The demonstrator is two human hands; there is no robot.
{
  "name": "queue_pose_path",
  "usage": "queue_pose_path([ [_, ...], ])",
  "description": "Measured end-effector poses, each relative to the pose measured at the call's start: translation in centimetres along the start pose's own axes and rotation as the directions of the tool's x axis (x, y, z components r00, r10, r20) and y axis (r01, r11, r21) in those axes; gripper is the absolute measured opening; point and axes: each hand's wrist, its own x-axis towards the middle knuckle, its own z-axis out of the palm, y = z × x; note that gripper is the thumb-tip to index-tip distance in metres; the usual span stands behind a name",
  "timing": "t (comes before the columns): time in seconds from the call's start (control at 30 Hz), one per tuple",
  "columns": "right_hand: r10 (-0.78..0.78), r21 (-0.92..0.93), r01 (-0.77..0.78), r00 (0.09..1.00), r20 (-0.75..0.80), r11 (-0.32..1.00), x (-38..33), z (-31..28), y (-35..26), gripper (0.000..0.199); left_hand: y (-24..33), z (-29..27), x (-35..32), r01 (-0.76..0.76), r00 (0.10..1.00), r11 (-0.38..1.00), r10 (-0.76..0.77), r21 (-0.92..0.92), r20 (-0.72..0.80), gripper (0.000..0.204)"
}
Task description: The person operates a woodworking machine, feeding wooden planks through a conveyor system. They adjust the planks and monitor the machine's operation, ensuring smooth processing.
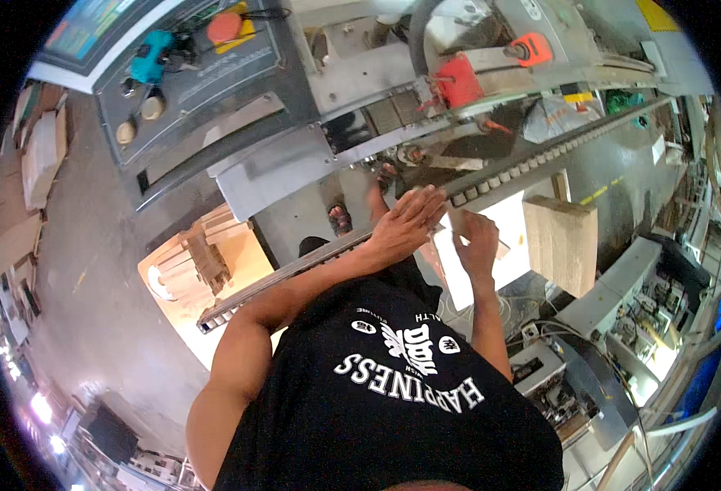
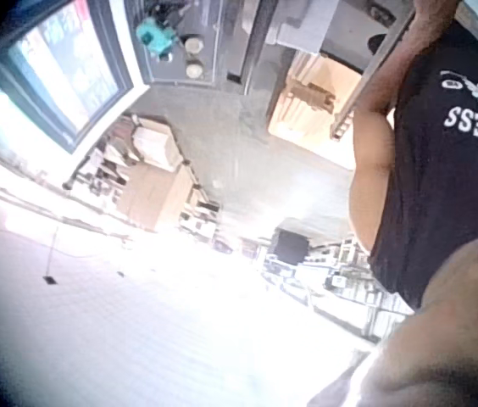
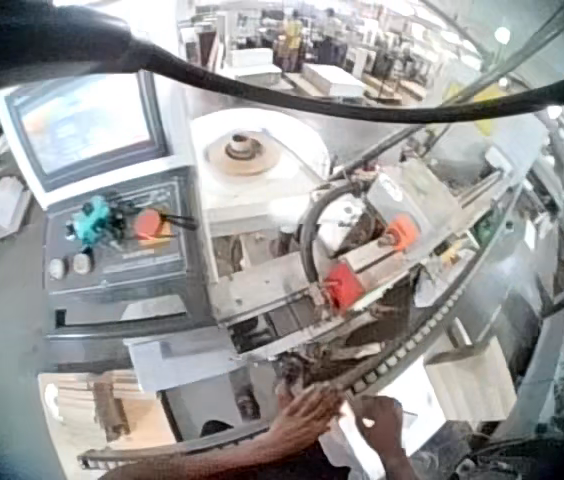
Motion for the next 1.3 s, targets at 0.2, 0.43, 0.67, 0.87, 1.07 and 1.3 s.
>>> queue_pose_path([
  [0.2,-0.309,0.091,0.305,0.950,0.035,0.948,10.8,3.7,-10.9,0.057,-10.1,-1.7,-4.5,0.336,0.942,0.939,-0.336,-0.077,0.013,0.064],
  [0.43,0.049,0.677,0.010,0.996,-0.069,0.736,13.0,10.9,-15.9,0.061,-19.3,-5.3,-10.2,0.554,0.815,0.833,-0.545,-0.011,-0.196,0.060],
  [0.67,0.020,0.816,-0.536,0.833,0.553,-0.216,15.2,14.9,-19.1,0.072,-21.3,-3.7,-8.2,0.625,0.743,0.774,-0.547,0.105,-0.386,0.056],
  [0.87,0.051,0.868,-0.391,0.904,0.425,-0.305,17.1,16.4,-22.3,0.080,-22.5,-5.3,-9.7,0.657,0.728,0.736,-0.566,0.160,-0.386,0.043],
  [1.07,0.029,0.858,-0.362,0.917,0.399,-0.364,16.8,16.6,-22.8,0.077,-24.9,-7.0,-13.4,0.469,0.869,0.851,-0.397,0.236,-0.297,0.037],
  [1.3,0.101,0.873,-0.339,0.913,0.395,-0.350,17.6,15.8,-21.3,0.070,-24.8,-6.1,-11.6,0.494,0.867,0.856,-0.470,0.151,-0.167,0.041],
])
